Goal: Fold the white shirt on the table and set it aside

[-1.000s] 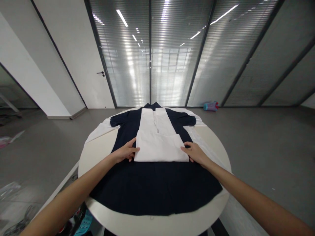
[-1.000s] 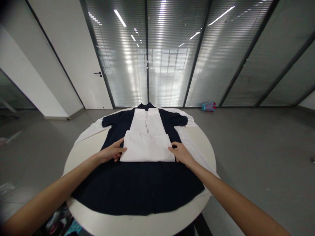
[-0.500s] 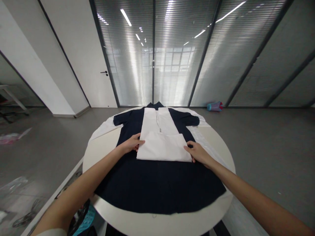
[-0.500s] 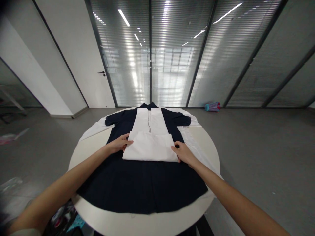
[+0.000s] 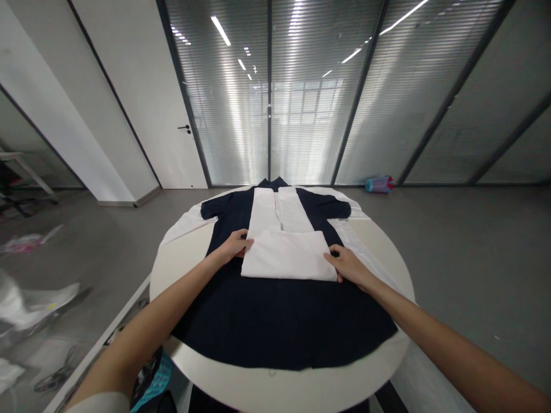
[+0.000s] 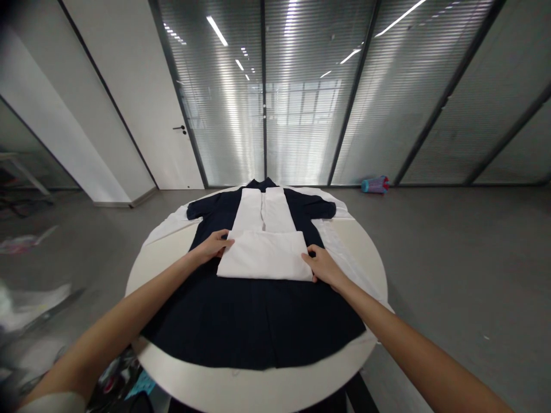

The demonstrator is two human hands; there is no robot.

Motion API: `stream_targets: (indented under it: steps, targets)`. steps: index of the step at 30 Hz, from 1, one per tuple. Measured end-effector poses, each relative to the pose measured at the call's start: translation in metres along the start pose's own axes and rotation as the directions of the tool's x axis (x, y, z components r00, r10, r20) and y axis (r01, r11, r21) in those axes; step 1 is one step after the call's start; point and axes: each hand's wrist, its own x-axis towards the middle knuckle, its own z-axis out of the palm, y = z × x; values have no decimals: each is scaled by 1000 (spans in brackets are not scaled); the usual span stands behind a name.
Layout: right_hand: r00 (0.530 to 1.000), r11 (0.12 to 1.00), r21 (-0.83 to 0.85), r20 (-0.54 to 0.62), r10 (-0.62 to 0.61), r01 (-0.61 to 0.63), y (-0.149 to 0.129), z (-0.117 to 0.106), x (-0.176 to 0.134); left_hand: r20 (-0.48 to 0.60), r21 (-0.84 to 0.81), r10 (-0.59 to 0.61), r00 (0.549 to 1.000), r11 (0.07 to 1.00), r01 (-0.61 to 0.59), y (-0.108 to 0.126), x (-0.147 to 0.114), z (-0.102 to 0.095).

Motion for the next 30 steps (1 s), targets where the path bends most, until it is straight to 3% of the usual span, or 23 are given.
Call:
stream_targets:
  steps: [5, 12, 17, 30]
  targets:
    - [999, 1000, -2, -12, 30, -30, -4, 1, -1, -35, 120, -28, 999, 992, 32, 8, -23, -9]
    - [999, 998, 56, -23, 32, -31, -1, 3, -1, 189, 272, -98, 977, 961, 44, 0, -65, -21]
    - [999, 997, 63, -36, 40, -38, 0, 2, -1, 195, 278, 20, 981, 958, -74, -13, -68, -19]
    - [999, 998, 66, -35, 24, -22, 8, 4, 4, 176, 286, 78, 981, 950, -126, -16, -69, -14]
